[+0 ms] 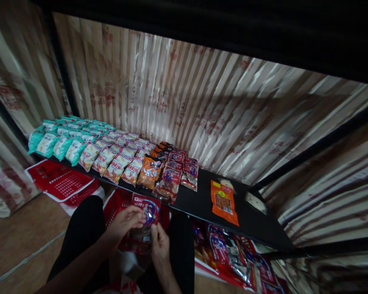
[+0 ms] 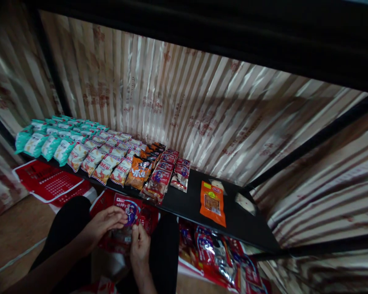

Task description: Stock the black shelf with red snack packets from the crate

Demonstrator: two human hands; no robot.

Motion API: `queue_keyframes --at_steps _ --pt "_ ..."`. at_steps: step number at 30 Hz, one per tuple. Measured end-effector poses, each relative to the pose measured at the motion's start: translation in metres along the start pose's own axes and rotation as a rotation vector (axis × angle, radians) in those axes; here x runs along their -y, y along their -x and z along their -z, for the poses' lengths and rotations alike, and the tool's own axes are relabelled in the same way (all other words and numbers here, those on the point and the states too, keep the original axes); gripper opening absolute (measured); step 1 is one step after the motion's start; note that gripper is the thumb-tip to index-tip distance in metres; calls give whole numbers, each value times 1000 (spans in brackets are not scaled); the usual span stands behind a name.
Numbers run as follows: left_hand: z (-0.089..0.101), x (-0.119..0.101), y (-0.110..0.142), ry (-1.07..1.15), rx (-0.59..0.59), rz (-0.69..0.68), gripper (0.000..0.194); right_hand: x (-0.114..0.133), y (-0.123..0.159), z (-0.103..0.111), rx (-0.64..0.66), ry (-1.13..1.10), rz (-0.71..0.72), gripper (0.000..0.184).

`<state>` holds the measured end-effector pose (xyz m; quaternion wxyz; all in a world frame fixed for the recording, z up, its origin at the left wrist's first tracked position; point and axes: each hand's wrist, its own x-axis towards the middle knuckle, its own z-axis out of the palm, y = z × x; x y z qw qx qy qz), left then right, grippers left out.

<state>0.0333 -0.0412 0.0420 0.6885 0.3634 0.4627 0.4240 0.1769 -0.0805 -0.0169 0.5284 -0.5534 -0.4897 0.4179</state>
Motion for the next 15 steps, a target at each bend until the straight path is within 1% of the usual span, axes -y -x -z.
queue_keyframes --at_steps 2,4,10,15 --pt "-4 3 -4 -24 -3 -6 37 2 -3 10 -32 -15 -6 41" --pt "-11 3 -4 -49 18 -14 33 6 -6 21 -60 -31 -28 40" --pt "-39 2 -1 -104 102 -53 23 19 -9 51 -134 -10 -76 40" --pt "-57 8 -5 -201 129 -99 15 15 -12 69 -197 -45 -117 40"
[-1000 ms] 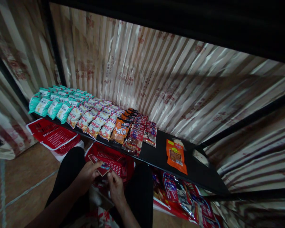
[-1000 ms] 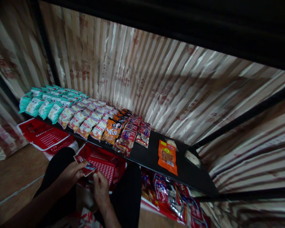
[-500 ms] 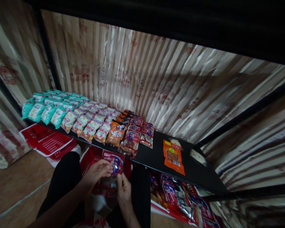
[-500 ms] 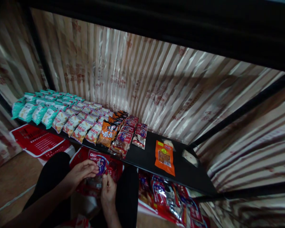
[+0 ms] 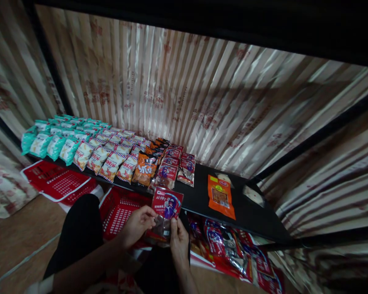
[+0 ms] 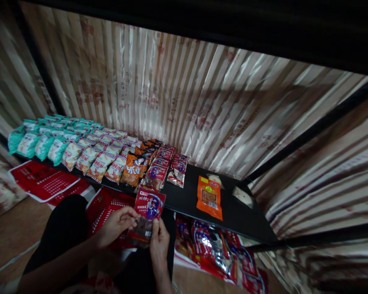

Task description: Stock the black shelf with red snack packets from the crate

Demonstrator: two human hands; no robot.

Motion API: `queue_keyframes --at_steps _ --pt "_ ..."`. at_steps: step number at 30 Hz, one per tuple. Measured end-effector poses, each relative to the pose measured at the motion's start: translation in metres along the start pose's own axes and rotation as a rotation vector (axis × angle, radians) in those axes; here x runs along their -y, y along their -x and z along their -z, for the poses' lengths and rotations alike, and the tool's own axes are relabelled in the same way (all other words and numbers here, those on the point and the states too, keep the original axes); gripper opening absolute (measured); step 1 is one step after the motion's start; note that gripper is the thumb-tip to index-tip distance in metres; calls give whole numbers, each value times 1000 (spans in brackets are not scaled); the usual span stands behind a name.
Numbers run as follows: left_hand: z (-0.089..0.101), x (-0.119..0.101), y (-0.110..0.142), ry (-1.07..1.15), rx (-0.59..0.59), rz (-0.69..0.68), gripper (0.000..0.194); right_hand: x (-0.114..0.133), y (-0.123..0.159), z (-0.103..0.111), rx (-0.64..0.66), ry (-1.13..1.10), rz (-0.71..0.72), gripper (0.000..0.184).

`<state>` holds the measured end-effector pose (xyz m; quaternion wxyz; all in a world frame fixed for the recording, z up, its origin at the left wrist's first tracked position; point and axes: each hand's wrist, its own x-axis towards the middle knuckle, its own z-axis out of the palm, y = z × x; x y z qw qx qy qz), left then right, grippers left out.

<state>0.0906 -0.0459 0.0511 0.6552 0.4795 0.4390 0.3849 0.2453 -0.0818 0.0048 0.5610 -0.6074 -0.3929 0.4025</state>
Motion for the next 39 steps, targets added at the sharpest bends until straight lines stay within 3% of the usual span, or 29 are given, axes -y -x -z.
queue_keyframes --at_steps 8,12,16,22,34,39 --pt "-27 14 -13 -323 -35 -247 12 -7 -18 28 -178 29 11 45" --pt "-44 21 -21 -513 -19 -297 18 -8 -27 44 -216 18 -9 46" --pt "-58 21 -25 -647 28 -304 23 -9 -34 60 -239 39 -6 43" --pt "-76 20 -30 -675 158 -189 25 -8 -43 74 -247 -5 -81 43" --pt "-99 35 -67 -772 29 -154 31 -28 -61 93 -197 -196 -168 42" --pt "-105 31 -77 -821 8 -144 33 -36 -64 97 -240 -191 -180 55"
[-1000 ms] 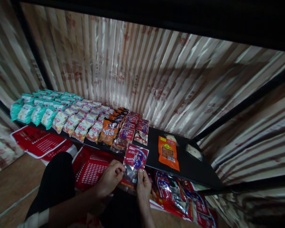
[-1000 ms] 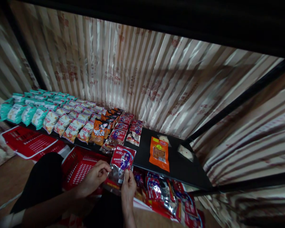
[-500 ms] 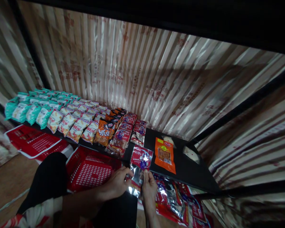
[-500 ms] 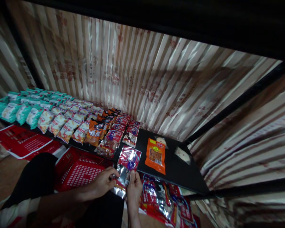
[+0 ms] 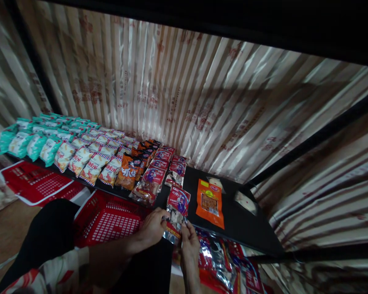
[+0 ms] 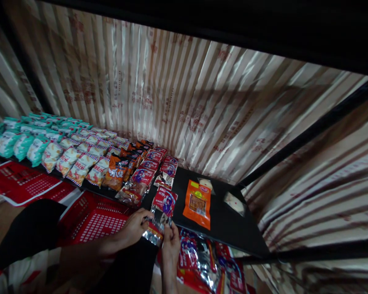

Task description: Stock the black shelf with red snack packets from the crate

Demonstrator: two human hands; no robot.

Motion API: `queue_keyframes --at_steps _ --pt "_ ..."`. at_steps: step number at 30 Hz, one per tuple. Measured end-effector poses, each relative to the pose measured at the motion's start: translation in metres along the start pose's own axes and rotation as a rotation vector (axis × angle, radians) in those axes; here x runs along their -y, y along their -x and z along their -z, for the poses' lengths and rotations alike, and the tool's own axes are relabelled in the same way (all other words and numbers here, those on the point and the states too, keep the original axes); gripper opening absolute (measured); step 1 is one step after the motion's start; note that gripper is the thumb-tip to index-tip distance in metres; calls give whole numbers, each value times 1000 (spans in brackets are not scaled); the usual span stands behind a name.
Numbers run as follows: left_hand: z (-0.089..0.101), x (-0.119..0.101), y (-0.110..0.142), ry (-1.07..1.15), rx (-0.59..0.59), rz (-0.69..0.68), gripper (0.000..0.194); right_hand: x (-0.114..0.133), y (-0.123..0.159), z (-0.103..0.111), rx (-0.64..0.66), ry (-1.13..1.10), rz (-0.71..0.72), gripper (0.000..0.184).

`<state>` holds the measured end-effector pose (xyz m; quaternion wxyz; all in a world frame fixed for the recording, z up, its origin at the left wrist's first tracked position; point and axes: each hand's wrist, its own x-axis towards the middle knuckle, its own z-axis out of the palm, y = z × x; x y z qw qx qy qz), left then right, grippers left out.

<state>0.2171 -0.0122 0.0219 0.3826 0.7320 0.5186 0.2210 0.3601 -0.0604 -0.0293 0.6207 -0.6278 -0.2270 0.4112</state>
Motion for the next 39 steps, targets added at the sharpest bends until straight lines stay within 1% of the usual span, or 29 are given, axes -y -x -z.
queue_keyframes --at_steps 3,5,8,11,13,18,21,23,26,28,33,39 --pt "1 -6 -5 -27 -5 4 31 -1 -6 0 21 48 26 60" --pt "2 -10 -8 -53 -10 16 31 0 -12 -1 40 97 71 60" --pt "4 -15 -15 -99 0 45 30 6 -22 -5 48 159 136 59" --pt "4 -18 -25 -133 12 68 29 12 -33 -10 70 222 157 59" --pt "4 -18 -32 -130 16 82 32 15 -42 -13 94 255 179 57" --pt "0 -19 -47 -122 16 106 35 15 -64 -19 136 270 212 52" --pt "-3 -20 -54 -136 -4 100 35 13 -76 -22 112 296 227 49" --pt "-4 -21 -58 -148 -10 119 35 12 -83 -24 83 322 244 47" --pt "-6 -21 -66 -153 -25 150 36 11 -91 -27 55 372 273 50" --pt "-8 -21 -70 -146 -44 152 36 11 -96 -28 55 411 300 51" --pt "-11 -17 -80 -151 -55 138 37 12 -105 -32 31 546 379 46" --pt "-12 -16 -88 -172 -68 165 39 17 -114 -41 28 635 420 47"
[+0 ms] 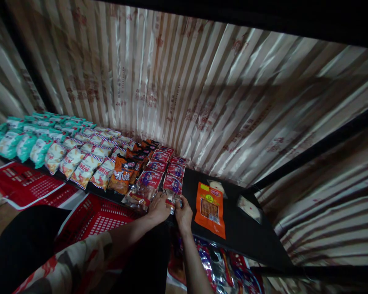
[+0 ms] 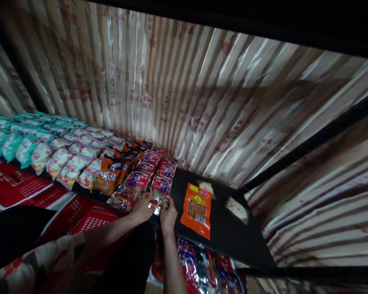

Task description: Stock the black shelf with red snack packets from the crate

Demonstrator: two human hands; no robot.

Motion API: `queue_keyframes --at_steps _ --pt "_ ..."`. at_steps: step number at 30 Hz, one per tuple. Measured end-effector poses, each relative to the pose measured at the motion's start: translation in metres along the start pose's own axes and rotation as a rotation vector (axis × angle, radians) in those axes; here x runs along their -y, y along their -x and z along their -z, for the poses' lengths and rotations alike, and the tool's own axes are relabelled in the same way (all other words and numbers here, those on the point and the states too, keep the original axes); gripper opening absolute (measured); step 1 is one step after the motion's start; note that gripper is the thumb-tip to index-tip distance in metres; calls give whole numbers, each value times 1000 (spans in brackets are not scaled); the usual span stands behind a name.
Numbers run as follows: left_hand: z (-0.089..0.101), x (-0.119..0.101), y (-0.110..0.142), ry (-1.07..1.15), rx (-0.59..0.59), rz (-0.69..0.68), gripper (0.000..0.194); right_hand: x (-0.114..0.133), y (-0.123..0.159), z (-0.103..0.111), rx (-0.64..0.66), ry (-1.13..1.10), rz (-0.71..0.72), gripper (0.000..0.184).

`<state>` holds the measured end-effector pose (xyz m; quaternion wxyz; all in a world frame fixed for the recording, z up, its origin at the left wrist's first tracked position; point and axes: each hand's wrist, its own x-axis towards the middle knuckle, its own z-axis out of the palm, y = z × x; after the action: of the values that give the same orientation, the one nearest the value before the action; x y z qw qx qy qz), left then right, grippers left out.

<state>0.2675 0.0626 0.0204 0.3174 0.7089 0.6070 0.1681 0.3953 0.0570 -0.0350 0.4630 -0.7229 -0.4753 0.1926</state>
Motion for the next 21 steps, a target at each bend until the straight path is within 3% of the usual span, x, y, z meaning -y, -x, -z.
queue_keyframes --at_steps 11,21 --pt "0 -6 -5 -33 18 -10 40 -1 -11 -7 -30 68 43 48" --pt "-8 -10 -6 -92 1 -148 45 -3 -6 -11 -57 22 70 51"
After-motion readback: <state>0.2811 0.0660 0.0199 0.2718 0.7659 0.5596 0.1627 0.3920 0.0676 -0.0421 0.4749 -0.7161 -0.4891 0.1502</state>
